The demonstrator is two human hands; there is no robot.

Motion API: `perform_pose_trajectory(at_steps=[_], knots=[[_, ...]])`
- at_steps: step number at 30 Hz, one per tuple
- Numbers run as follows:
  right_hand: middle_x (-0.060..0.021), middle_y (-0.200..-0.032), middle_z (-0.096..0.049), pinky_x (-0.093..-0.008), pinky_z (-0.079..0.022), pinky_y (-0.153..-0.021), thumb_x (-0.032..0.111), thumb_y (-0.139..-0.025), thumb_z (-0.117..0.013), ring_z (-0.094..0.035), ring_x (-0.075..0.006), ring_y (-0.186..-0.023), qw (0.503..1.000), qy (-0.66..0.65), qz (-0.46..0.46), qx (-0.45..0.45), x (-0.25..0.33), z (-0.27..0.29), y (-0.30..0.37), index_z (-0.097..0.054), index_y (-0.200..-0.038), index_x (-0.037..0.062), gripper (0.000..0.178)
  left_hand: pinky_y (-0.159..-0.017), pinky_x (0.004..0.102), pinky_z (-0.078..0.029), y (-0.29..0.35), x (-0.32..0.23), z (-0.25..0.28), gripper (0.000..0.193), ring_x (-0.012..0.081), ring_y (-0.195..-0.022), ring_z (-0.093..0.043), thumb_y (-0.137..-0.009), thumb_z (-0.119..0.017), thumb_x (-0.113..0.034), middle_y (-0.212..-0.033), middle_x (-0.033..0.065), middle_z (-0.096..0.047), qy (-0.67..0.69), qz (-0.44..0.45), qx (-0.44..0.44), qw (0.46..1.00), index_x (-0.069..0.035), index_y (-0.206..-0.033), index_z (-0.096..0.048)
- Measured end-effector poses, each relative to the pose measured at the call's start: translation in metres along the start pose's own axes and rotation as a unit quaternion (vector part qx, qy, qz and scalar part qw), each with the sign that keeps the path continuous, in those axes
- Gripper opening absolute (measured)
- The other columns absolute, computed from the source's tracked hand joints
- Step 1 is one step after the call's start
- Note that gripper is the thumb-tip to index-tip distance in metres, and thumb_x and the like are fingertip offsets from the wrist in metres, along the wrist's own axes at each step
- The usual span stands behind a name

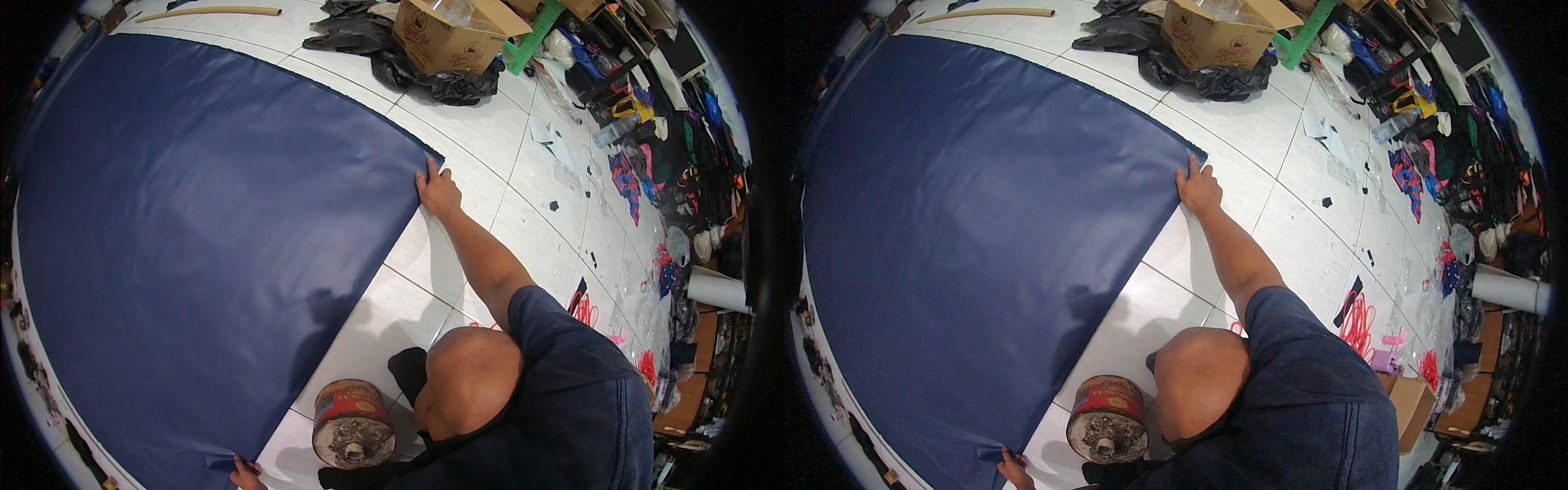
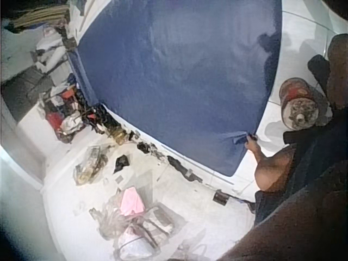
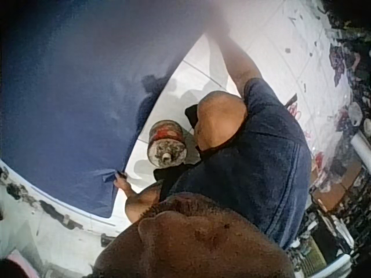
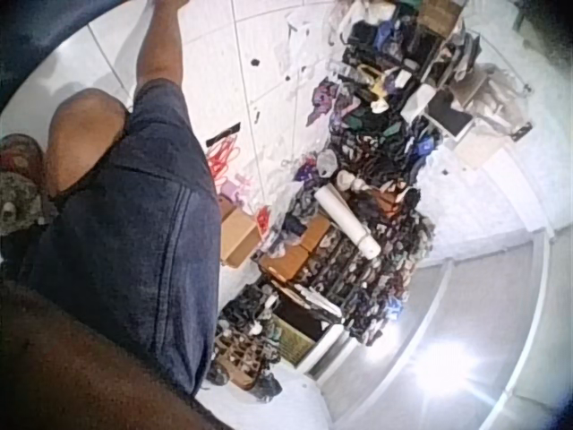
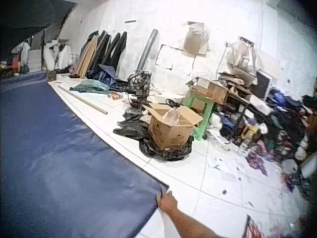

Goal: The person aligns a large blue fabric sheet on the floor, weights it down, and cuts a long straight line through the center using shears.

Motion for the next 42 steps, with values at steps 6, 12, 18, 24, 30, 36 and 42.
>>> perform_pose_trajectory(at_steps=[6,12,18,24,30,36,42], knots=[[-0.0253,-0.123,-0.053,-0.0494,-0.051,-0.092,0.051,-0.096,-0.043,-0.062,-0.0421,-0.108,1.000,-0.004,-0.007,0.022,0.005,0.004,0.001,-0.037,-0.150,0.0149,0.065,-0.042,0.0258,-0.040,-0.003,0.009,0.006,0.043,0.0119,-0.048,-0.051,-0.090,-0.072,-0.036,-0.060,0.0044,-0.053,-0.076,0.032,-0.109,0.991,-0.006,-0.081,-0.042],[-0.0239,-0.123,-0.053,-0.0498,-0.051,-0.090,0.047,-0.095,-0.046,-0.062,-0.0419,-0.106,1.000,-0.014,0.003,0.001,-0.005,-0.002,-0.005,-0.042,-0.146,0.0112,0.063,-0.042,0.0258,-0.041,-0.007,0.018,0.004,0.043,0.0121,-0.046,-0.050,-0.090,-0.073,-0.035,-0.060,0.0046,-0.053,0.002,0.006,-0.069,0.998,-0.008,-0.082,-0.040],[-0.0204,-0.131,-0.052,-0.0540,-0.047,-0.094,0.039,-0.091,-0.048,-0.059,-0.0409,-0.113,0.976,0.081,0.159,-0.125,-0.006,-0.005,-0.023,-0.053,-0.132,0.0025,0.055,-0.043,0.0262,-0.041,0.008,0.017,-0.005,0.040,0.0123,-0.046,-0.050,-0.091,-0.072,-0.034,-0.060,0.0029,-0.053,-0.029,0.013,-0.095,0.995,-0.009,-0.076,-0.043],[-0.0202,-0.140,-0.049,-0.0533,-0.045,-0.097,0.034,-0.091,-0.050,-0.058,-0.0388,-0.116,0.980,0.126,0.145,0.054,0.003,-0.040,-0.036,-0.044,-0.137,0.0021,0.057,-0.050,0.0286,-0.042,0.022,0.006,0.003,0.032,0.0125,-0.055,-0.049,-0.092,-0.066,-0.036,-0.066,0.0011,-0.050,0.111,0.031,-0.150,0.982,-0.010,-0.076,-0.055],[-0.0210,-0.153,-0.035,-0.0500,-0.033,-0.112,0.041,-0.094,-0.046,-0.039,-0.0384,-0.137,0.976,0.083,0.203,-0.006,-0.060,0.013,-0.099,-0.035,-0.150,0.0136,0.063,-0.051,0.0267,-0.051,-0.023,0.043,0.020,0.043,0.0184,-0.060,-0.060,-0.092,-0.067,-0.038,-0.077,0.0094,-0.060,0.249,0.080,-0.220,0.940,0.004,-0.095,-0.060],[-0.0218,-0.136,-0.052,-0.0511,-0.045,-0.100,0.030,-0.091,-0.063,-0.053,-0.0392,-0.122,0.922,0.155,0.328,-0.134,0.053,0.014,0.026,-0.054,-0.133,0.0070,0.048,-0.043,0.0263,-0.051,-0.008,0.049,0.051,0.036,0.0174,-0.051,-0.059,-0.094,-0.066,-0.031,-0.070,0.0091,-0.058,0.240,0.062,-0.290,0.924,-0.001,-0.082,-0.051],[-0.0164,-0.136,-0.052,-0.0466,-0.037,-0.104,0.023,-0.083,-0.072,-0.049,-0.0339,-0.127,0.765,0.011,0.621,0.171,0.163,0.006,0.281,-0.059,-0.129,0.0103,0.049,-0.040,0.0265,-0.047,-0.002,0.058,0.057,0.035,0.0168,-0.045,-0.055,-0.091,-0.070,-0.027,-0.061,0.0073,-0.056,0.248,0.054,-0.268,0.929,-0.006,-0.073,-0.049]])
Point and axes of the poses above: each hand's wrist, its own y-axis away from the middle knuckle, its own z-axis out of the back of the hand, x = y × z, the point moved 4 cm from there along -y, towards the middle knuckle
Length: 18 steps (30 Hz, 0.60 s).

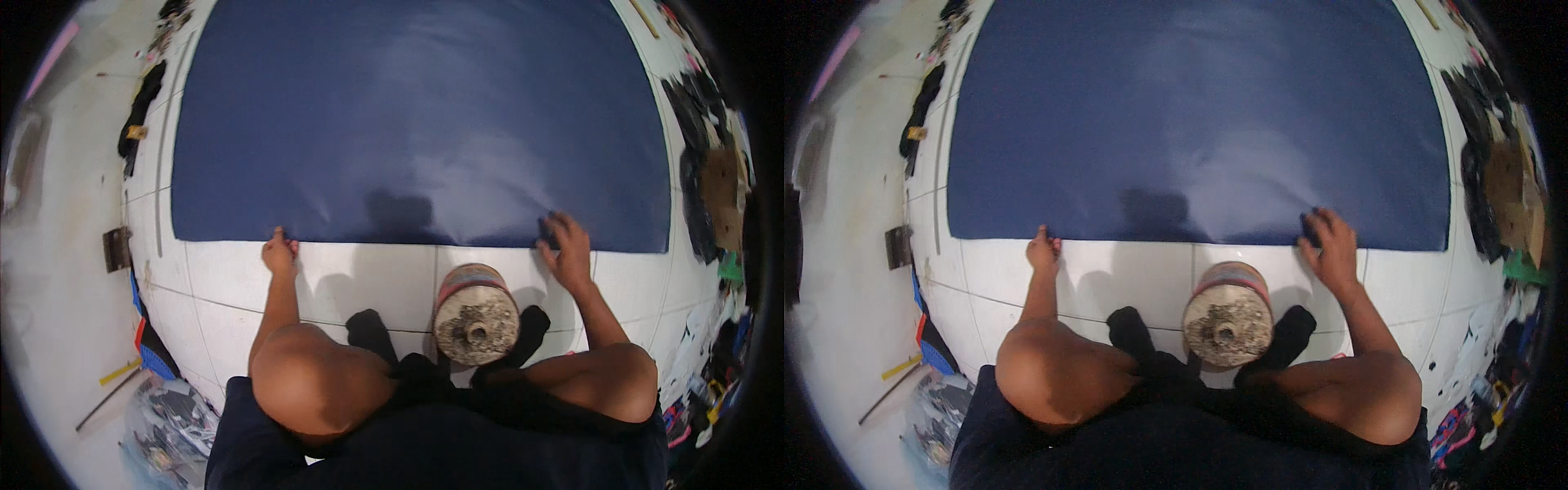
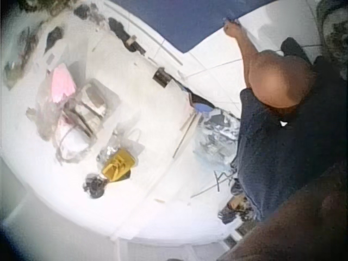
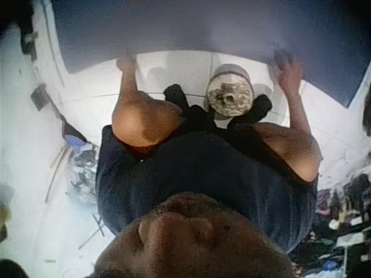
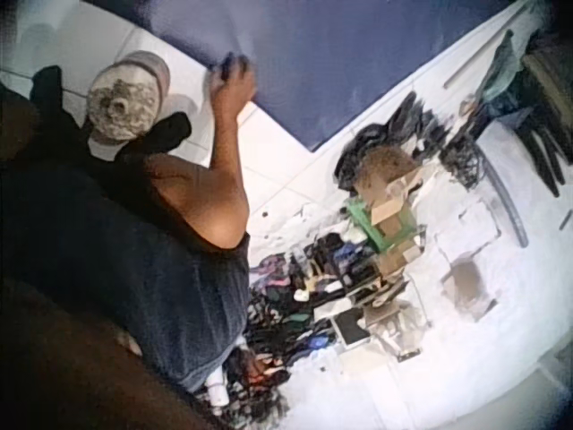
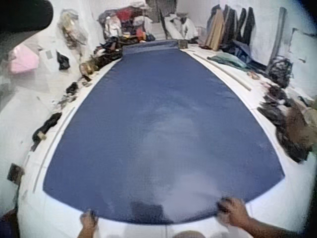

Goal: The person aligns a large blue fabric sheet on the floor, weights it down, and cuts a long straight line through the center using shears.

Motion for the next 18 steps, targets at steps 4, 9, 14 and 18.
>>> perform_pose_trajectory(at_steps=[4,9,14,18], knots=[[-0.0192,-0.132,-0.055,-0.0490,-0.041,-0.100,0.021,-0.081,-0.075,-0.052,-0.0388,-0.122,0.993,-0.045,0.099,0.047,0.054,-0.008,-0.006,-0.062,-0.124,0.0068,0.047,-0.037,0.0279,-0.045,-0.011,0.001,0.006,0.036,0.0168,-0.043,-0.054,-0.090,-0.073,-0.024,-0.059,0.0080,-0.055,-0.008,-0.023,0.002,1.000,-0.007,-0.071,-0.046],[-0.0119,-0.087,-0.065,-0.0395,-0.052,-0.070,0.041,-0.074,-0.082,-0.067,-0.0289,-0.082,0.933,-0.164,0.149,0.285,0.139,0.078,-0.042,-0.066,-0.106,0.0070,0.049,-0.037,0.0277,-0.045,0.001,-0.015,-0.008,0.033,0.0174,-0.044,-0.057,-0.089,-0.073,-0.023,-0.062,0.0084,-0.057,0.022,0.042,0.036,0.998,-0.006,-0.078,-0.046],[-0.0075,-0.078,-0.066,-0.0405,-0.053,-0.059,0.056,-0.082,-0.068,-0.069,-0.0268,-0.070,0.782,-0.054,0.493,0.377,0.208,0.066,0.000,-0.061,-0.106,0.0121,0.050,-0.038,0.0283,-0.047,0.007,-0.018,0.005,0.034,0.0177,-0.045,-0.057,-0.089,-0.073,-0.023,-0.065,0.0085,-0.058,0.014,0.042,0.019,0.999,-0.006,-0.078,-0.047],[-0.0068,-0.065,-0.065,-0.0420,-0.053,-0.051,0.043,-0.085,-0.067,-0.066,-0.0289,-0.059,0.807,-0.019,0.517,0.285,0.191,0.052,0.019,-0.058,-0.094,0.0135,0.032,-0.041,0.0296,-0.048,0.010,-0.019,-0.003,0.033,0.0178,-0.049,-0.058,-0.089,-0.073,-0.024,-0.065,0.0080,-0.056,0.012,0.035,0.050,0.998,-0.006,-0.077,-0.047]])
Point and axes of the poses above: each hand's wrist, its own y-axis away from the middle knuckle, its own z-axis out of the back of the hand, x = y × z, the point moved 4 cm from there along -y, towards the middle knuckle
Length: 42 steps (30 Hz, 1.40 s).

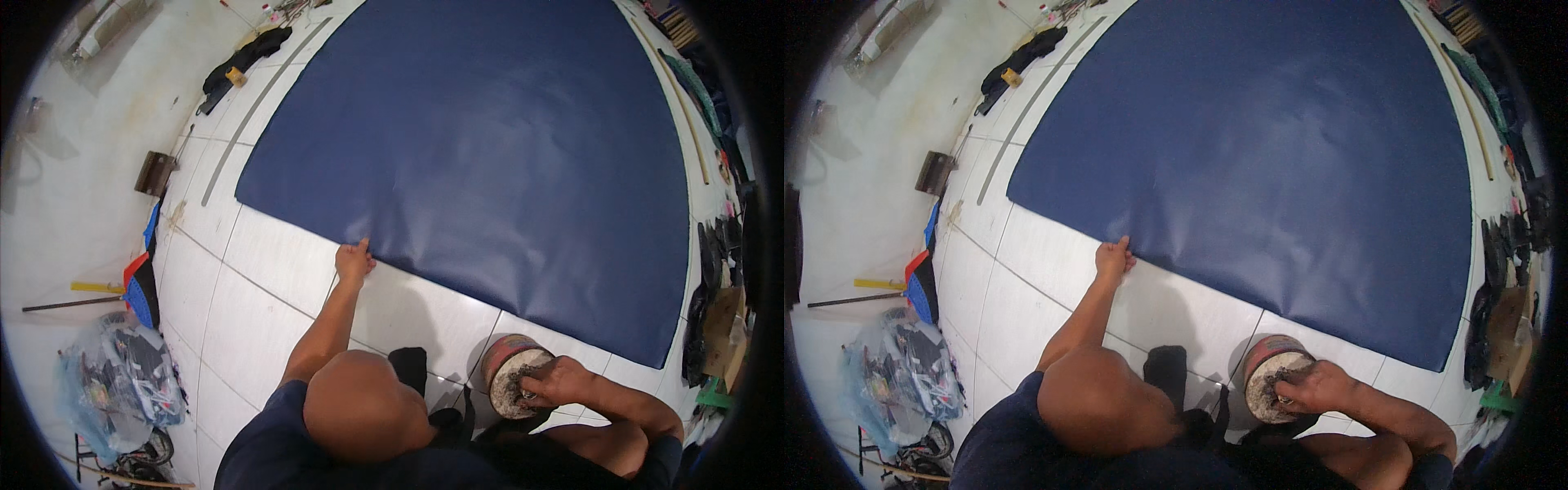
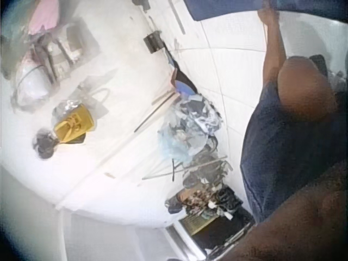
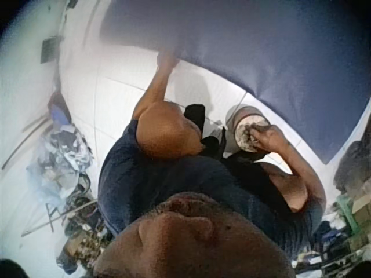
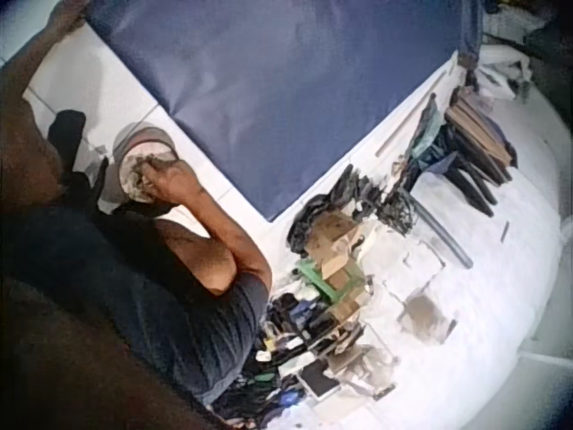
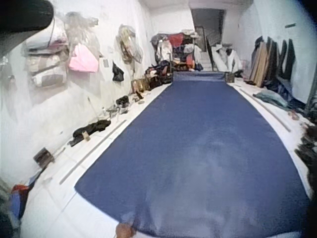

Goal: The person aligns a large blue fabric sheet on the floor, weights it down, and cuts a long straight line through the center using shears.

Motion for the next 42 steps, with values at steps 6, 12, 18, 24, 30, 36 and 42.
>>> perform_pose_trajectory(at_steps=[6,12,18,24,30,36,42], knots=[[-0.0129,-0.059,-0.062,-0.0425,-0.053,-0.050,0.047,-0.077,-0.073,-0.065,-0.0329,-0.054,0.971,-0.059,-0.198,-0.119,-0.012,0.005,0.022,-0.061,-0.081,0.0106,0.038,-0.040,0.0353,-0.048,-0.012,0.020,0.009,0.034,0.0197,-0.050,-0.055,-0.087,-0.075,-0.020,-0.064,0.0076,-0.054,0.080,-0.007,0.021,0.997,-0.009,-0.078,-0.044],[-0.0117,-0.056,-0.062,-0.0406,-0.051,-0.048,0.041,-0.072,-0.079,-0.065,-0.0297,-0.052,0.894,-0.031,-0.312,-0.321,-0.049,0.051,0.040,-0.064,-0.079,0.0095,0.036,-0.036,0.0315,-0.045,-0.021,0.010,0.012,0.031,0.0190,-0.043,-0.054,-0.092,-0.069,-0.017,-0.063,0.0078,-0.054,0.039,-0.012,0.014,0.999,-0.006,-0.086,-0.040],[-0.0137,-0.061,-0.065,-0.0407,-0.051,-0.052,0.036,-0.076,-0.076,-0.067,-0.0305,-0.056,0.833,-0.063,-0.381,-0.396,-0.100,0.066,0.036,-0.066,-0.086,0.0078,0.032,-0.032,0.0284,-0.041,-0.014,0.009,0.005,0.033,0.0171,-0.040,-0.051,-0.093,-0.068,-0.017,-0.058,0.0064,-0.050,0.033,-0.004,0.020,0.999,-0.008,-0.083,-0.038],[-0.0173,-0.072,-0.067,-0.0449,-0.053,-0.063,0.042,-0.076,-0.075,-0.068,-0.0356,-0.069,0.815,-0.122,-0.437,-0.361,-0.146,0.076,0.031,-0.066,-0.095,0.0068,0.041,-0.034,0.0303,-0.044,-0.031,-0.007,0.020,0.030,0.0214,-0.044,-0.058,-0.093,-0.068,-0.027,-0.064,0.0092,-0.057,-0.032,0.031,0.004,0.999,-0.008,-0.089,-0.045],[-0.0221,-0.095,-0.068,-0.0516,-0.052,-0.076,0.040,-0.084,-0.069,-0.067,-0.0420,-0.087,0.868,-0.233,-0.405,-0.167,-0.144,0.085,0.035,-0.050,-0.119,0.0079,0.051,-0.059,0.0372,-0.055,0.050,-0.073,-0.029,0.035,0.0284,-0.071,-0.066,-0.093,-0.067,-0.027,-0.094,0.0200,-0.068,-0.494,0.015,-0.141,0.858,0.003,-0.106,-0.055],[-0.0227,-0.101,-0.066,-0.0501,-0.050,-0.082,0.033,-0.088,-0.066,-0.065,-0.0399,-0.097,0.794,-0.320,-0.458,-0.240,-0.065,0.131,0.114,-0.043,-0.136,0.0093,0.058,-0.080,0.0327,-0.051,0.248,-0.176,-0.195,0.015,0.0212,-0.088,-0.065,-0.093,-0.061,-0.006,-0.101,0.0103,-0.069,-0.315,-0.159,0.406,0.843,-0.004,-0.107,-0.063],[-0.0233,-0.109,-0.067,-0.0486,-0.049,-0.092,0.055,-0.088,-0.059,-0.064,-0.0400,-0.105,0.607,-0.401,-0.667,-0.161,0.122,0.141,0.250,-0.060,-0.117,0.0008,0.062,-0.085,0.0374,-0.052,0.477,-0.320,-0.203,0.048,0.0282,-0.093,-0.068,-0.090,-0.067,-0.042,-0.099,0.0142,-0.070,-0.521,-0.115,0.487,0.691,-0.005,-0.120,-0.061]])
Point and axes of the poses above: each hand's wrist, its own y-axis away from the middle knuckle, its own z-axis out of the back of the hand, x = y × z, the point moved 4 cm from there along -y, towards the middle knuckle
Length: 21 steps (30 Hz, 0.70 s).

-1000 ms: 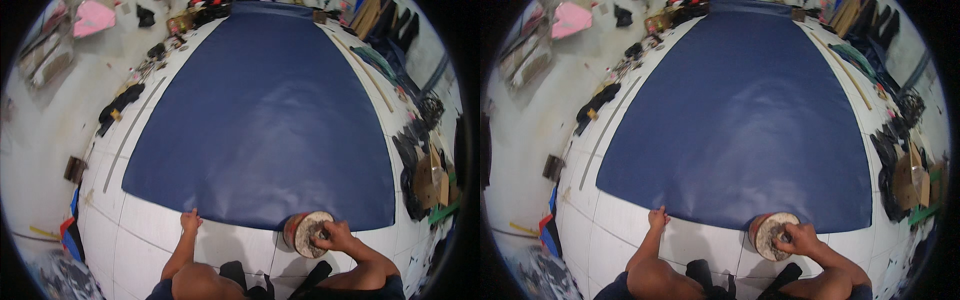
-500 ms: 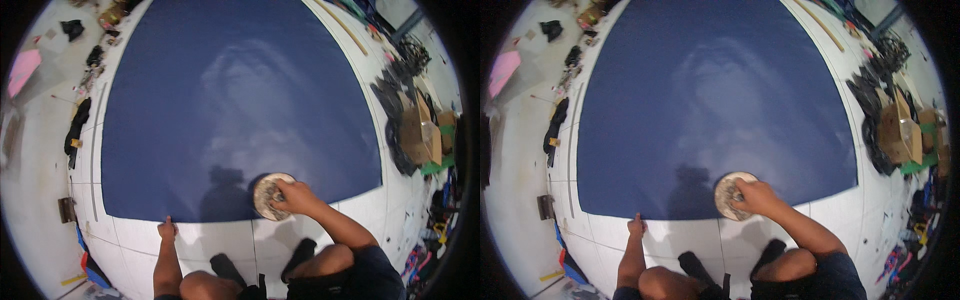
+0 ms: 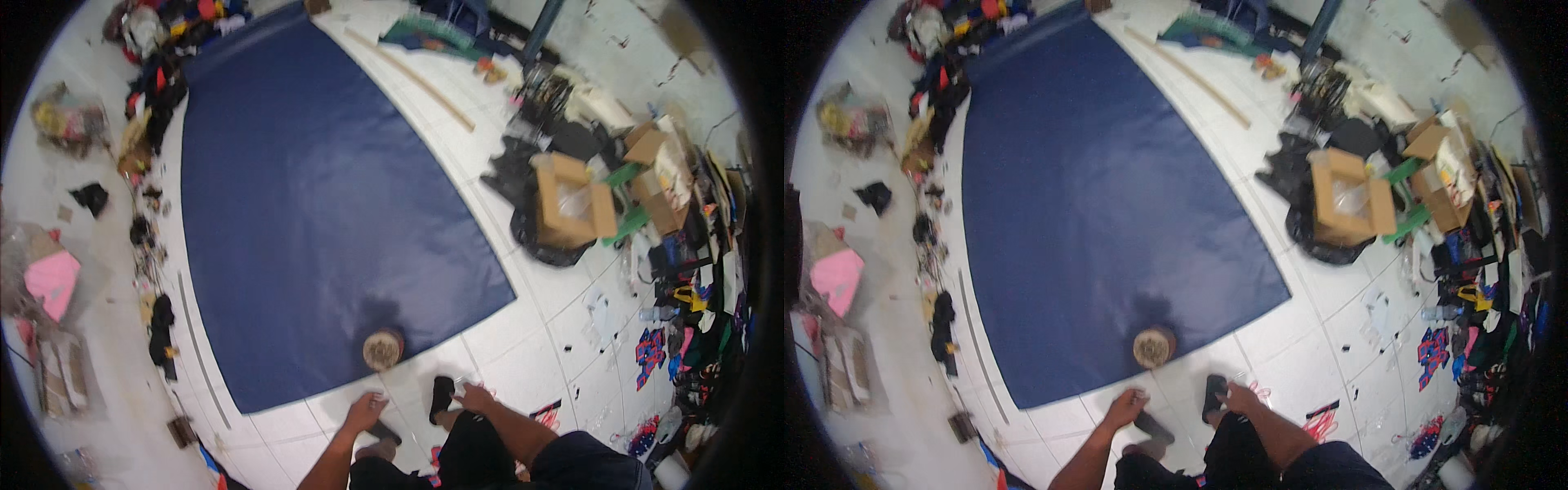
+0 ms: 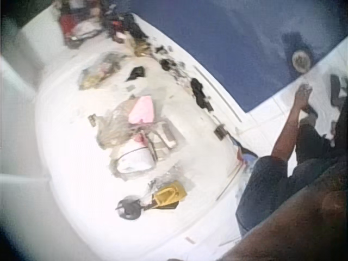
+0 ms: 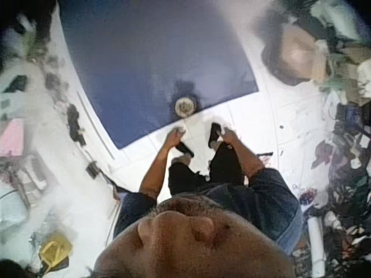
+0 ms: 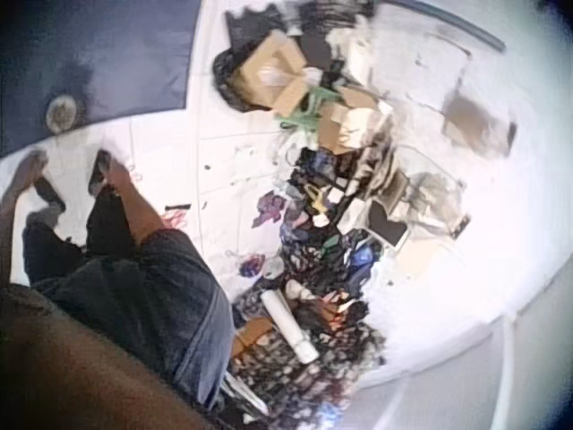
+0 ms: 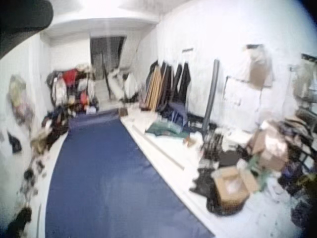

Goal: The person aligns a large blue fabric sheet on the floor, weights it down, and cuts a long straight line through the center using shears.

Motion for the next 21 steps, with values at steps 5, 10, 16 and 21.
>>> perform_pose_trajectory(at_steps=[5,10,16,21], knots=[[-0.0212,-0.113,-0.067,-0.0438,-0.049,-0.096,0.057,-0.084,-0.064,-0.063,-0.0368,-0.109,0.999,-0.049,-0.017,0.019,-0.144,0.075,0.116,-0.069,-0.108,0.0058,0.056,-0.068,0.0328,-0.055,0.061,-0.005,0.031,0.039,0.0196,-0.078,-0.066,-0.090,-0.071,-0.034,-0.091,0.0103,-0.069,0.111,0.108,0.012,0.988,0.001,-0.107,-0.066],[-0.0220,-0.105,-0.069,-0.0433,-0.051,-0.094,0.052,-0.082,-0.067,-0.065,-0.0370,-0.104,0.973,-0.111,-0.156,-0.131,-0.214,0.190,0.157,-0.071,-0.101,0.0022,0.053,-0.047,0.0361,-0.048,0.094,-0.006,0.080,0.033,0.0191,-0.048,-0.055,-0.094,-0.063,-0.034,-0.064,0.0120,-0.062,-0.024,0.090,-0.089,0.992,-0.004,-0.081,-0.064],[-0.0189,-0.093,-0.072,-0.0409,-0.055,-0.082,0.049,-0.079,-0.072,-0.070,-0.0319,-0.090,0.899,-0.268,-0.257,-0.231,-0.275,0.251,0.101,-0.071,-0.093,0.0028,0.048,-0.056,0.0390,-0.051,0.018,-0.032,0.089,0.039,0.0228,-0.057,-0.059,-0.091,-0.066,-0.043,-0.073,0.0099,-0.064,0.109,0.281,0.040,0.953,-0.005,-0.100,-0.066],[-0.0092,-0.081,-0.069,-0.0331,-0.054,-0.055,0.035,-0.092,-0.065,-0.068,-0.0202,-0.068,0.889,-0.369,-0.241,-0.121,-0.192,0.311,0.063,-0.063,-0.103,-0.0022,0.038,-0.070,0.0376,-0.052,-0.086,-0.128,0.146,0.046,0.0241,-0.077,-0.063,-0.091,-0.066,-0.043,-0.090,0.0124,-0.067,0.074,0.311,0.025,0.947,-0.002,-0.112,-0.065]])
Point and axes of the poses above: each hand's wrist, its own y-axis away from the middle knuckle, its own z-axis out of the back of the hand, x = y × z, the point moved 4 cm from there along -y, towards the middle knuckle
